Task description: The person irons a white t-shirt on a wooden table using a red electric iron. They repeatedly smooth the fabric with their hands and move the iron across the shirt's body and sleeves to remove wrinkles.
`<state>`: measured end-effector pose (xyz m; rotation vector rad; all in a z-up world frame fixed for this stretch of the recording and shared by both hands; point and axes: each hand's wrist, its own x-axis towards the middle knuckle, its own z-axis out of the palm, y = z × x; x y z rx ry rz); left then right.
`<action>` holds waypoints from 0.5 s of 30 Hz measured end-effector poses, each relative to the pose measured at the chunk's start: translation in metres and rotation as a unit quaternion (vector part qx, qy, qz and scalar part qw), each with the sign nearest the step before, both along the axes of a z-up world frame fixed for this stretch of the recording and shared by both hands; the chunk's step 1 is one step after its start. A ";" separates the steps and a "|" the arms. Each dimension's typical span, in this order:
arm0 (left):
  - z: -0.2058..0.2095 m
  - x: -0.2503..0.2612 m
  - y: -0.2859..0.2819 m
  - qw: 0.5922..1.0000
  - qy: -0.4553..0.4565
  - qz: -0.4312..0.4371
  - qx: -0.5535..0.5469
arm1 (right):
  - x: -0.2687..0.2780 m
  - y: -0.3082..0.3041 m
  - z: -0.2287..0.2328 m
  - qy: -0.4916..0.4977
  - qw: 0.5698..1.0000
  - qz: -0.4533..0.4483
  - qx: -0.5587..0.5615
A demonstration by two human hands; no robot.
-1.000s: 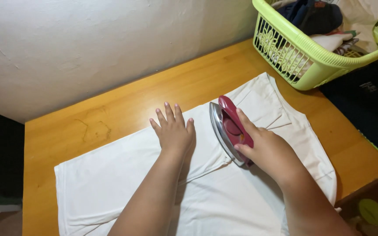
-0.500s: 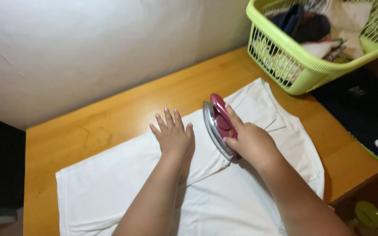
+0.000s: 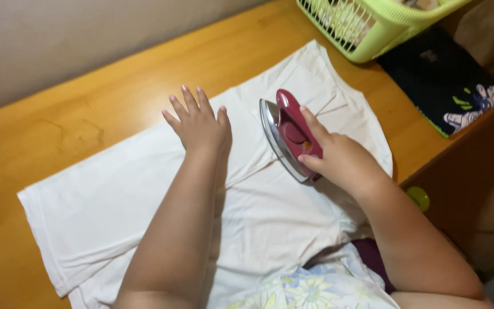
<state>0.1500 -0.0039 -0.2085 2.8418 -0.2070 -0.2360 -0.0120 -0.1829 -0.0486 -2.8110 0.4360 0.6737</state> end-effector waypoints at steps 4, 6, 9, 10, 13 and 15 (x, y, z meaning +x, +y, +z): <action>0.005 0.001 -0.001 1.000 0.003 0.008 -0.009 | -0.009 0.018 0.017 -0.001 0.999 -0.034 -0.005; 0.011 -0.001 0.000 1.000 0.000 0.014 -0.013 | -0.006 0.023 0.019 -0.006 0.999 -0.041 -0.012; 0.018 -0.004 0.001 1.000 -0.009 0.013 -0.015 | 0.008 0.022 0.015 -0.025 0.999 -0.037 -0.004; 0.019 -0.003 0.001 1.000 0.002 0.008 -0.009 | 0.014 0.023 0.013 -0.033 0.999 -0.036 0.005; 0.031 -0.006 0.002 1.000 0.023 0.004 -0.005 | 0.030 0.026 0.015 -0.052 0.998 -0.024 0.015; 0.038 -0.005 0.004 1.000 0.026 0.004 -0.008 | 0.042 0.024 0.013 -0.069 0.997 -0.013 0.016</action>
